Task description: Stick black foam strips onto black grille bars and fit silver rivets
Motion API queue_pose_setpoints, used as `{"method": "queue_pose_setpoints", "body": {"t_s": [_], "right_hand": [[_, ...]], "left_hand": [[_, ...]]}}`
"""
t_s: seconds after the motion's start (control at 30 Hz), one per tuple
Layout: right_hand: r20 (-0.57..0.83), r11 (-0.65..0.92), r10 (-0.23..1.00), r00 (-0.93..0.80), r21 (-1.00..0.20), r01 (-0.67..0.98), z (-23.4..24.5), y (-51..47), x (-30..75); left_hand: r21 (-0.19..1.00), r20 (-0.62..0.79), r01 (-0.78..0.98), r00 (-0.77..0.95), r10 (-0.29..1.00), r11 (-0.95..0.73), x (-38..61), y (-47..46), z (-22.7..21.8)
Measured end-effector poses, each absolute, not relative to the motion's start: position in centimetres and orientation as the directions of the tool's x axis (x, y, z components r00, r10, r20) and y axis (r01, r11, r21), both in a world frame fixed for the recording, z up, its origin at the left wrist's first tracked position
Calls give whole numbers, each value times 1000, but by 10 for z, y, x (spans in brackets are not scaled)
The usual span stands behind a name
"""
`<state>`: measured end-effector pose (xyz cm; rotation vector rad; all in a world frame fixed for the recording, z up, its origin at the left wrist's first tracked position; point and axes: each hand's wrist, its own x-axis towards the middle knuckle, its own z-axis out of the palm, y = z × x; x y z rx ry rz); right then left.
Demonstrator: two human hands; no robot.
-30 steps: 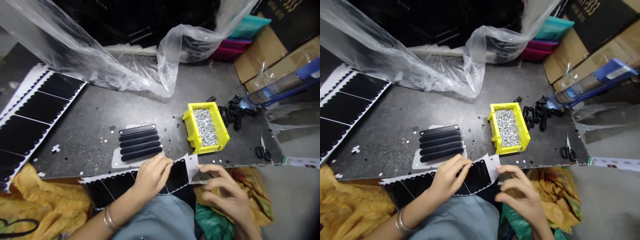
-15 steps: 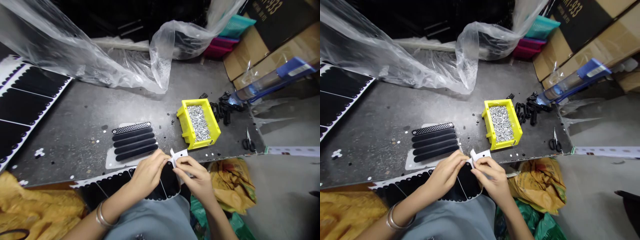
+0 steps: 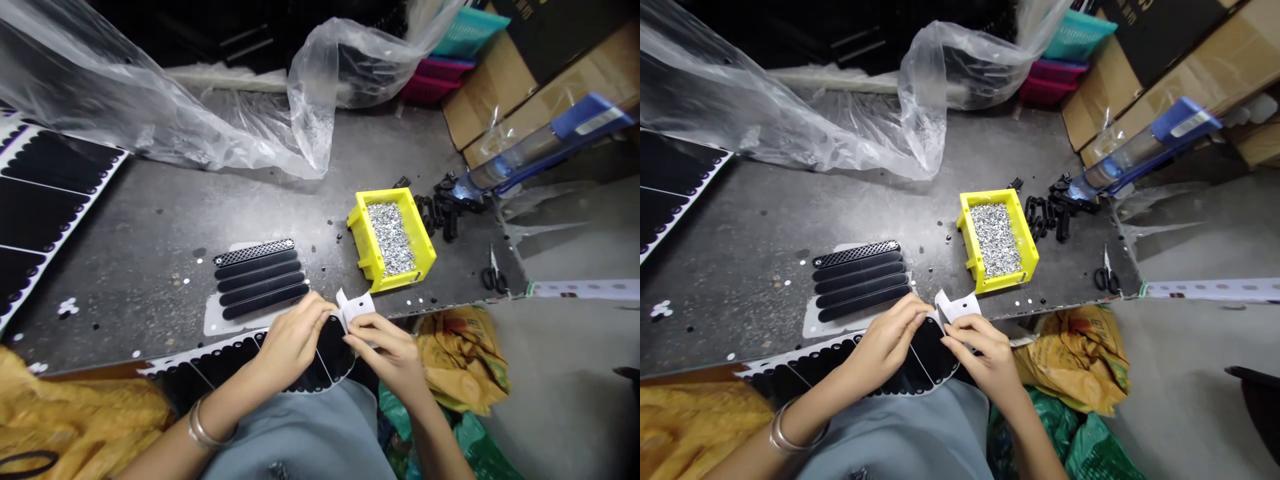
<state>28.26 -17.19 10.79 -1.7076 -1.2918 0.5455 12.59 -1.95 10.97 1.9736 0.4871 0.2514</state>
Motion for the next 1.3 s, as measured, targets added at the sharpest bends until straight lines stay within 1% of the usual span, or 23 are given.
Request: {"method": "queue_pose_setpoints", "body": {"t_s": [0.17, 0.27, 0.3, 0.33, 0.37, 0.4, 0.47, 0.5, 0.53, 0.57, 0.6, 0.63, 0.67, 0.7, 0.77, 0.83, 0.9, 0.97, 1.17, 1.3], "right_hand": [[194, -17, 927, 320, -834, 552, 105, -178, 291], [199, -34, 927, 318, -800, 599, 110, -187, 297], [186, -65, 918, 351, -802, 593, 114, -193, 300], [169, -101, 893, 416, -826, 554, 119, -200, 305], [147, -131, 851, 504, -871, 474, 125, -207, 310], [118, -137, 792, 598, -922, 363, 131, -214, 316], [47, -72, 672, 739, -989, 129, 141, -223, 328], [24, -24, 636, 771, -998, 50, 144, -224, 333], [13, 9, 626, 780, -1000, 9, 146, -221, 336], [11, 24, 632, 775, -1000, -5, 145, -216, 337], [16, 27, 649, 760, -1000, -2, 144, -207, 336], [24, 18, 676, 737, -1000, 15, 142, -196, 333], [36, 3, 704, 710, -999, 48, 139, -182, 329], [54, -14, 731, 680, -995, 95, 136, -168, 323], [103, -28, 788, 607, -979, 202, 133, -138, 313], [143, -13, 829, 540, -962, 274, 133, -111, 304], [159, 8, 855, 494, -956, 295, 135, -90, 300], [164, 14, 860, 483, -954, 299, 136, -75, 299], [142, -13, 848, 510, -957, 289, 130, -60, 302], [131, -64, 824, 551, -945, 320, 129, -58, 304]], "left_hand": [[883, -27, 223, 902, 430, -412, 127, -18, 108], [858, 6, 235, 885, 466, -457, 126, -19, 105], [842, 23, 247, 872, 489, -480, 126, -21, 103], [823, 40, 261, 859, 511, -504, 126, -23, 102], [800, 56, 277, 848, 526, -532, 126, -27, 102], [770, 81, 290, 839, 538, -568, 126, -30, 103], [682, 165, 292, 832, 530, -670, 126, -31, 107], [628, 216, 285, 830, 514, -725, 126, -28, 111], [569, 264, 285, 826, 499, -772, 125, -22, 115], [511, 293, 298, 821, 490, -806, 124, -12, 119], [468, 295, 329, 816, 496, -820, 122, 0, 122], [421, 270, 389, 808, 523, -819, 120, 15, 123], [382, 213, 455, 804, 556, -805, 117, 29, 124], [364, 154, 482, 813, 562, -797, 115, 43, 123], [373, 41, 477, 848, 528, -796, 110, 62, 119], [404, -18, 464, 866, 500, -788, 110, 70, 115], [426, -27, 488, 849, 528, -762, 113, 71, 114], [449, -22, 525, 816, 578, -723, 119, 70, 115], [485, -23, 621, 713, 700, -616, 138, 76, 115], [514, -59, 655, 672, 738, -555, 146, 73, 113]]}}
